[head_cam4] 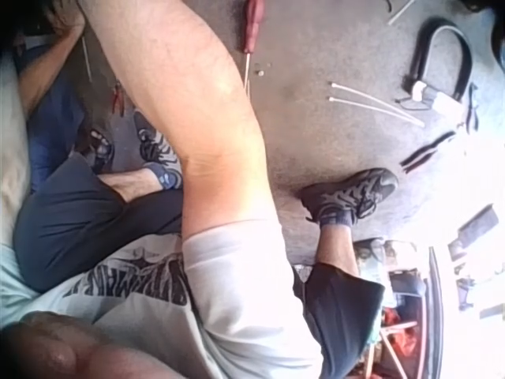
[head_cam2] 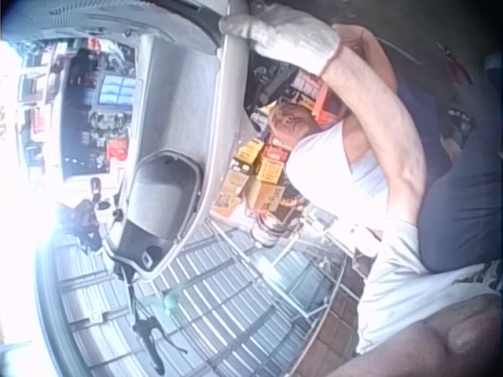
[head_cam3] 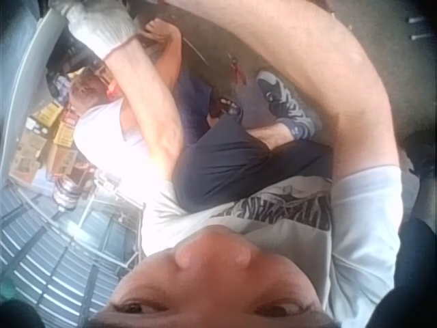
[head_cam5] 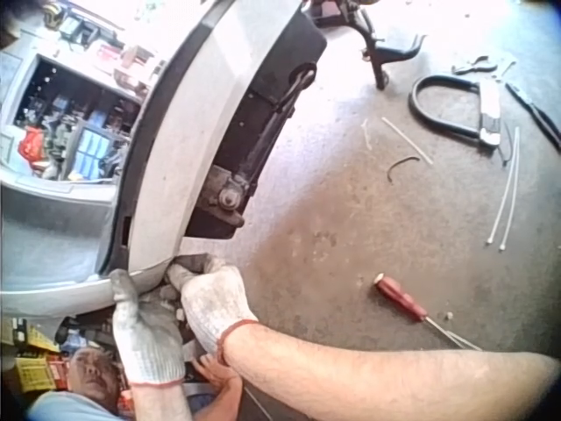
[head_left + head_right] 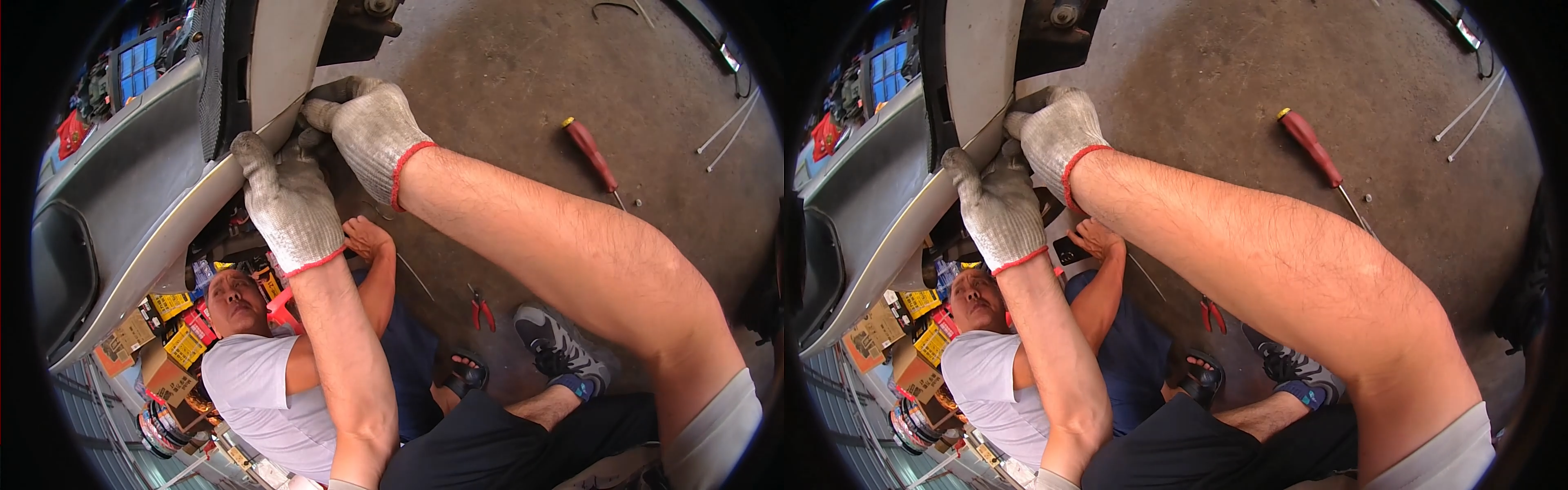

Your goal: Assembling and securing plastic panels on a white scooter using a screwdriver and zip ties.

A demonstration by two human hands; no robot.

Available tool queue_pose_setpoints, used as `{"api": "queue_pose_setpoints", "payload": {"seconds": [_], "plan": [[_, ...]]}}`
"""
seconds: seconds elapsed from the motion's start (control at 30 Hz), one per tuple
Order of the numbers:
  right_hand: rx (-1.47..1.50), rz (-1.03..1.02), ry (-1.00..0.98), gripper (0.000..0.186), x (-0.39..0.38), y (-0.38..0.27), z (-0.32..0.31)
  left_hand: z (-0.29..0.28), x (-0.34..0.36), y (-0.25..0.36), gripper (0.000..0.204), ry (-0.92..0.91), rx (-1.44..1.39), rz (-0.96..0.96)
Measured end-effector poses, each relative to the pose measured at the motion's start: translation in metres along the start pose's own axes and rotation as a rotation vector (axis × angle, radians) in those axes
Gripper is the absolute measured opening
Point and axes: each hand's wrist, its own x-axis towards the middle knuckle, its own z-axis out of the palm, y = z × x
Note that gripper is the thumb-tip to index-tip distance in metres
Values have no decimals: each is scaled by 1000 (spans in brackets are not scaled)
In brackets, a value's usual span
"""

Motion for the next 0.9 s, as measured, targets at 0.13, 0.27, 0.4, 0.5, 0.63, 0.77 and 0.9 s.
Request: {"api": "queue_pose_setpoints", "payload": {"seconds": [0.13, 0.27, 0.4, 0.5, 0.63, 0.77, 0.9], "plan": [[-9, 41, -13, 24, 0, 2, -3, -1, 0, 0, 65, -6, 0, -15], [179, -20, -29, 25, 6, 15, 0, 0, 0, 1, 63, 5, -3, -23], [228, -20, -39, 25, 9, 21, 1, 2, -1, 0, 59, 27, -31, -12], [225, 38, -55, 24, 8, 19, -1, 4, -2, 0, 58, 33, -35, -9], [223, 52, -83, 25, 6, 16, -2, 4, -2, 1, 59, 4, -28, -4], [254, 64, -124, 26, 6, 16, -2, 3, -2, 1, 58, 55, -9, -24], [262, 73, -147, 25, 8, 19, -4, 2, -2, 1, 58, 49, -10, -31]]}}
